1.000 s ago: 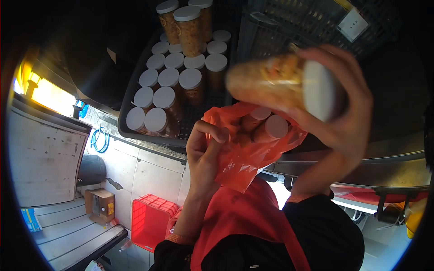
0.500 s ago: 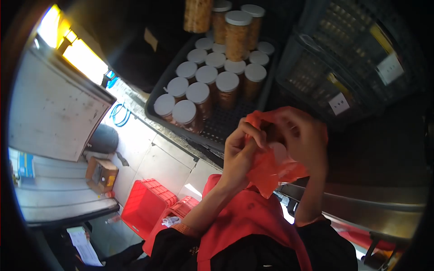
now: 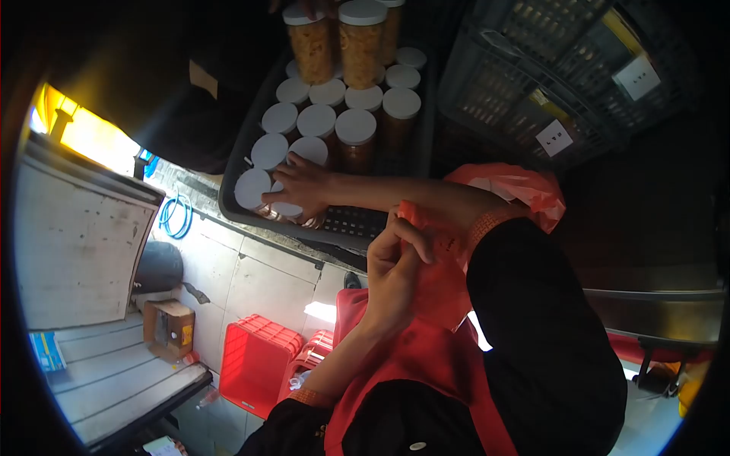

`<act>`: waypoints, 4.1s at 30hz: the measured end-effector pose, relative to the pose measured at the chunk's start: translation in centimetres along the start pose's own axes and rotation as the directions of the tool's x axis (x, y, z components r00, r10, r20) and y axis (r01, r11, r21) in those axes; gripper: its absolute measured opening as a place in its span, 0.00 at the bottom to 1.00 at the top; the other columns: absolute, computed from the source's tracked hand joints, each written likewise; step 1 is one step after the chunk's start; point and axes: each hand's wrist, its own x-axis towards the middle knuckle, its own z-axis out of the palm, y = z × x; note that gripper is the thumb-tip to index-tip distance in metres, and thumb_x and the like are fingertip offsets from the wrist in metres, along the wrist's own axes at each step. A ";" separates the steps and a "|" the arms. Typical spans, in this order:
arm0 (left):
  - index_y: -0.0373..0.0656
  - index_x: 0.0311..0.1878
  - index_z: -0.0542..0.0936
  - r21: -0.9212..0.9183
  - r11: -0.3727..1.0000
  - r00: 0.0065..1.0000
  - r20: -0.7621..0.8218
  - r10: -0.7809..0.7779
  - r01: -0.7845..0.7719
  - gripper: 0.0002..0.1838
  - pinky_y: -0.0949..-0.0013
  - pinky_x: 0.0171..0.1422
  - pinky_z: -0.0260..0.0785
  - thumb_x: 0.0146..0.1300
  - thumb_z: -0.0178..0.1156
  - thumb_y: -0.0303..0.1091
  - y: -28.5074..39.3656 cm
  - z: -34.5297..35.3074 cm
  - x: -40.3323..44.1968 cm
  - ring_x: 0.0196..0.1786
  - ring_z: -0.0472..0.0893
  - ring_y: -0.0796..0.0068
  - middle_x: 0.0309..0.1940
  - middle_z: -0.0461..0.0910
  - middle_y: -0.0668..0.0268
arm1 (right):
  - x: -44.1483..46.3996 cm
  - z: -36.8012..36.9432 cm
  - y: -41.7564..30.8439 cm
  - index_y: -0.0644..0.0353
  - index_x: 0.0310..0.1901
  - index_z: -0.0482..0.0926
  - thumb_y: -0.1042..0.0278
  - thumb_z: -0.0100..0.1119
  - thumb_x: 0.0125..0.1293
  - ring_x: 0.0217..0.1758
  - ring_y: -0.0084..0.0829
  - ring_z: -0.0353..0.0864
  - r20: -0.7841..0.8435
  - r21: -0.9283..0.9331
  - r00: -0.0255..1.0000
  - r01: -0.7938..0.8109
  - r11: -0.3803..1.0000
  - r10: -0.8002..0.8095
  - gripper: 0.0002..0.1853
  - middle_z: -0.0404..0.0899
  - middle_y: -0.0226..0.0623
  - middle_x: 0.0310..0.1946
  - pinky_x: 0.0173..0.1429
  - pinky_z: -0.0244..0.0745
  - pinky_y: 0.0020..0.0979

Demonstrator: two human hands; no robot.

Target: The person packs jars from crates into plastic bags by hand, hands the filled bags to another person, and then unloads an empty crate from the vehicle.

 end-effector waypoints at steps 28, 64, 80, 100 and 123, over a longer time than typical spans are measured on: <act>0.40 0.20 0.75 -0.069 0.997 0.996 0.092 -0.015 0.021 0.21 0.80 0.29 0.55 0.69 0.46 0.12 -0.9 2.2 -1.0 0.21 0.65 0.89 0.15 0.73 0.73 | -23.6 -12.0 -12.4 0.62 0.62 0.68 0.67 0.62 0.59 0.55 0.52 0.72 -0.094 0.267 0.413 -0.866 0.422 0.906 0.29 0.67 0.50 0.51 0.48 0.77 0.52; 0.47 0.17 0.62 -0.067 0.992 0.991 -0.076 -0.113 0.108 0.21 0.78 0.33 0.53 0.58 0.47 0.08 1.1 -0.7 -1.8 0.30 0.62 0.83 0.23 0.63 0.72 | -5.6 -11.6 2.4 0.55 0.65 0.68 0.49 0.77 0.46 0.60 0.58 0.76 0.001 0.346 0.736 -0.635 0.690 0.677 0.45 0.70 0.52 0.60 0.57 0.77 0.53; 0.49 0.15 0.59 -0.038 0.993 0.993 -0.010 -0.114 0.114 0.26 0.76 0.25 0.51 0.67 0.47 0.10 0.3 0.2 -1.1 0.26 0.61 0.82 0.25 0.64 0.71 | -28.9 -19.6 -10.6 0.47 0.62 0.67 0.57 0.75 0.48 0.51 0.57 0.82 -0.185 0.120 -0.112 -0.989 -0.091 0.976 0.38 0.71 0.43 0.56 0.49 0.80 0.57; 0.46 0.12 0.63 0.116 0.993 0.991 0.126 -0.032 0.018 0.27 0.77 0.27 0.50 0.68 0.49 0.11 -0.5 0.2 -0.2 0.26 0.62 0.87 0.34 0.66 0.75 | -32.3 -14.6 -5.2 0.53 0.61 0.70 0.57 0.76 0.49 0.65 0.53 0.68 -0.020 0.078 0.102 -0.992 0.104 0.995 0.37 0.68 0.45 0.61 0.60 0.70 0.58; 0.44 0.11 0.71 0.282 0.959 0.994 0.103 -0.036 0.006 0.27 0.74 0.35 0.58 0.64 0.47 0.09 0.1 -0.3 -1.0 0.30 0.68 0.80 0.43 0.65 0.68 | -36.8 -4.6 -10.8 0.65 0.59 0.69 0.45 0.80 0.36 0.50 0.49 0.81 0.351 -0.184 0.190 -0.946 0.266 0.917 0.49 0.75 0.50 0.54 0.54 0.73 0.47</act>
